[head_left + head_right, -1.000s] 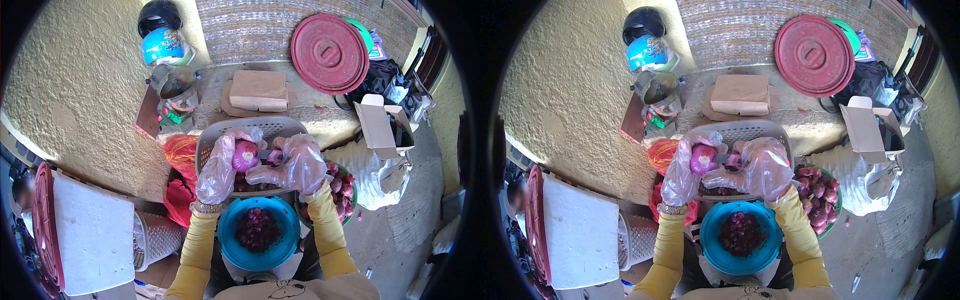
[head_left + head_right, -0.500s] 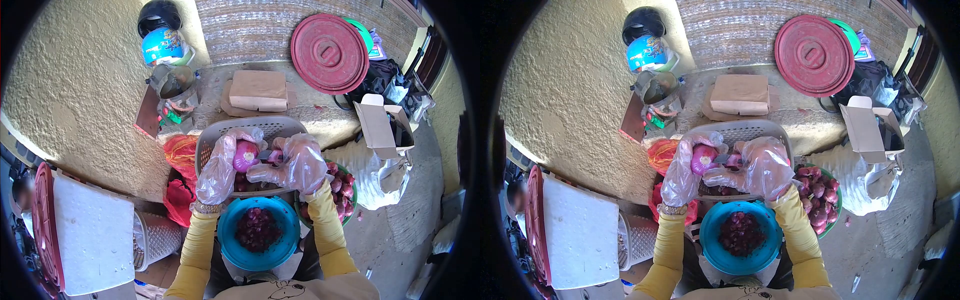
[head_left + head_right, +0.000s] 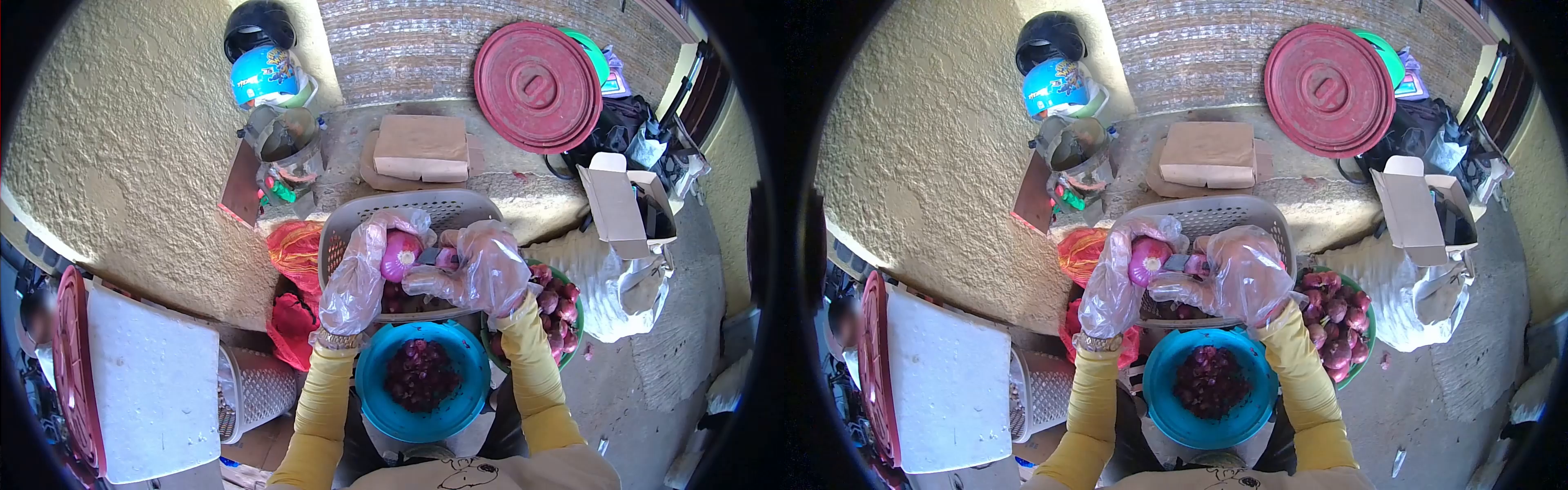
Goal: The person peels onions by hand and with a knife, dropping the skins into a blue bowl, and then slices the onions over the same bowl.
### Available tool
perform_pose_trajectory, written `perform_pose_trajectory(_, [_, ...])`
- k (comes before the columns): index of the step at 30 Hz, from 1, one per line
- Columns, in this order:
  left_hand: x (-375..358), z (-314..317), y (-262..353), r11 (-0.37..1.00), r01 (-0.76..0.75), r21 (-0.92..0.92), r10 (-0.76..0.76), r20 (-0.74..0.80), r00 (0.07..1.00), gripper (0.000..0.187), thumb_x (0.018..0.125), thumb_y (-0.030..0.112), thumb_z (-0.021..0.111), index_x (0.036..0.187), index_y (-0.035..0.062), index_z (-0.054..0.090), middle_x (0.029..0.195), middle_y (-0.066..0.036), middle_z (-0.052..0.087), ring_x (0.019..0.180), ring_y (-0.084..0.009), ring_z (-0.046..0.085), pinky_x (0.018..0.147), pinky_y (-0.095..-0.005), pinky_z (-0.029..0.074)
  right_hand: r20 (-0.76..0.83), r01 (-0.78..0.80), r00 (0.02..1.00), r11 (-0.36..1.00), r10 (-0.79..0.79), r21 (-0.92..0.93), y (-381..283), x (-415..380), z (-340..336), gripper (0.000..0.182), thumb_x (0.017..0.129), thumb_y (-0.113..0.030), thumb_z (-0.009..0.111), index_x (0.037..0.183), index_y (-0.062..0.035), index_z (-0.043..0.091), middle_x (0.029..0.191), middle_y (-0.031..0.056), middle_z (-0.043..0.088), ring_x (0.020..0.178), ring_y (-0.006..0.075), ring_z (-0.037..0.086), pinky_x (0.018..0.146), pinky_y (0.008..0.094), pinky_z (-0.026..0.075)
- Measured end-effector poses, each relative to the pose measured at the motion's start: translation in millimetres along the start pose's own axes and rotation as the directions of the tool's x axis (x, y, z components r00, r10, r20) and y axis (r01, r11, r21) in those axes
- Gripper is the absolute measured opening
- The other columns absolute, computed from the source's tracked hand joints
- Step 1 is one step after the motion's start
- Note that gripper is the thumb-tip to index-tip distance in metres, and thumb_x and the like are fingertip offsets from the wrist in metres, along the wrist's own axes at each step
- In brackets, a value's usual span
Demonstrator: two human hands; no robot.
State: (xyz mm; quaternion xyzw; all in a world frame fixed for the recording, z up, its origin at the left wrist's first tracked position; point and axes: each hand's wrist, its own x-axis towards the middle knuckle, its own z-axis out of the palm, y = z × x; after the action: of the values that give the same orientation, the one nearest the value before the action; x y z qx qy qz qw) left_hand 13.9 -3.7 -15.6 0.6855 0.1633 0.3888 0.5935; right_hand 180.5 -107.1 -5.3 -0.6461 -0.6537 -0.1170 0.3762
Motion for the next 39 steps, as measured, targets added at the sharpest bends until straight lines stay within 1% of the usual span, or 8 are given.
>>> perform_pose_trajectory(6, [1.6, -4.5, -2.2, 1.0, -0.017, -0.008, 0.017, 0.052, 0.998, 0.057, 0.113, 0.049, 0.027, 0.119, 0.0004, 0.057, 0.122, -0.017, 0.063, 0.115, -0.0264, 0.063, 0.106, -0.042, 0.049, 0.033, 0.006, 0.999, 0.997, -0.009, 0.073, 6.5, -1.8, 1.8, 0.059, 0.062, -0.059, 0.092, 0.075, -0.0065, 0.07, 0.068, 0.0031, 0.063, 0.062, 0.0274, 0.061, 0.065, 0.039, 0.05])
perform_pose_trajectory(8, [1.5, -5.4, -10.0, 0.999, -0.033, -0.019, 0.034, 0.022, 0.999, 0.057, 0.113, 0.05, 0.029, 0.12, 0.0006, 0.056, 0.121, -0.017, 0.063, 0.114, -0.027, 0.063, 0.105, -0.0424, 0.049, 0.058, 0.048, 0.997, 0.998, -0.051, 0.041, 5.3, 1.0, -3.1, 0.06, 0.074, -0.063, 0.082, 0.069, -0.005, 0.07, 0.061, 0.0161, 0.062, 0.065, 0.0382, 0.066, 0.066, 0.0463, 0.053])
perform_pose_trajectory(15, [-0.2, -0.3, 2.4, 0.977, 0.124, -0.175, -0.132, -0.034, 0.991, 0.055, 0.114, 0.045, 0.026, 0.115, 0.0022, 0.061, 0.111, -0.013, 0.068, 0.102, -0.0216, 0.065, 0.096, -0.0367, 0.052, 0.063, 0.166, 0.983, 0.979, -0.174, 0.119, 9.5, 2.5, -12.5, 0.058, 0.076, -0.06, 0.082, 0.074, -0.0038, 0.072, 0.066, 0.0161, 0.065, 0.067, 0.0385, 0.066, 0.066, 0.0457, 0.052])
perform_pose_trajectory(21, [4.1, -5.1, -16.1, 0.98, 0.102, -0.172, -0.119, -0.089, 0.989, 0.058, 0.112, 0.053, 0.031, 0.114, 0.0027, 0.06, 0.108, -0.015, 0.069, 0.095, -0.0218, 0.07, 0.084, -0.0361, 0.06, 0.04, -0.028, 0.999, 0.986, 0.022, 0.167, 13.6, 3.8, -14.9, 0.055, 0.08, -0.058, 0.081, 0.075, -0.0038, 0.071, 0.063, 0.0147, 0.064, 0.064, 0.0374, 0.065, 0.061, 0.0439, 0.05])
perform_pose_trajectory(23, [5.2, -3.1, -5.1, 0.73, 0.354, -0.584, -0.419, 0.026, 0.908, 0.055, 0.111, 0.053, 0.037, 0.122, 0.0033, 0.058, 0.108, -0.016, 0.069, 0.094, -0.0243, 0.07, 0.083, -0.039, 0.061, 0.177, -0.135, 0.979, 0.968, 0.098, 0.21, 13.6, 8.1, -21.9, 0.054, 0.083, -0.055, 0.08, 0.076, -0.0028, 0.071, 0.061, 0.0145, 0.063, 0.062, 0.0381, 0.063, 0.061, 0.0457, 0.049])
perform_pose_trajectory(30, [7.0, -7.6, -16.1, 0.63, 0.393, -0.67, -0.435, 0.114, 0.893, 0.048, 0.11, 0.045, 0.046, 0.134, 0.0034, 0.053, 0.121, -0.016, 0.065, 0.11, -0.0257, 0.066, 0.093, -0.0435, 0.057, 0.359, -0.324, 0.912, 0.885, 0.198, 0.336, 8.2, 13.1, -28.7, 0.056, 0.083, -0.058, 0.08, 0.079, -0.0026, 0.071, 0.061, 0.0153, 0.064, 0.059, 0.0361, 0.064, 0.061, 0.0435, 0.051])
perform_pose_trajectory(35, [7.2, -6.6, -14.6, 0.569, 0.376, -0.731, -0.396, 0.158, 0.905, 0.048, 0.112, 0.042, 0.044, 0.137, 0.0019, 0.051, 0.126, -0.017, 0.063, 0.115, -0.026, 0.064, 0.101, -0.0431, 0.053, -0.027, 0.013, 1.0, 0.999, -0.014, -0.035, 11.3, 9.9, -12.5, 0.067, 0.067, -0.072, 0.083, 0.076, -0.007, 0.069, 0.057, 0.0089, 0.061, 0.054, 0.029, 0.062, 0.057, 0.04, 0.052])
perform_pose_trajectory(39, [6.5, -9.8, -14.4, 0.554, 0.4, -0.73, -0.354, 0.228, 0.907, 0.049, 0.113, 0.04, 0.041, 0.14, 0.0009, 0.05, 0.127, -0.017, 0.063, 0.117, -0.0264, 0.063, 0.103, -0.0422, 0.052, -0.171, 0.064, 0.982, 0.989, -0.086, -0.134, 16.0, 3.9, 1.4, 0.067, 0.063, -0.074, 0.083, 0.073, -0.01, 0.065, 0.056, 0.0036, 0.057, 0.051, 0.0252, 0.06, 0.053, 0.0381, 0.051])
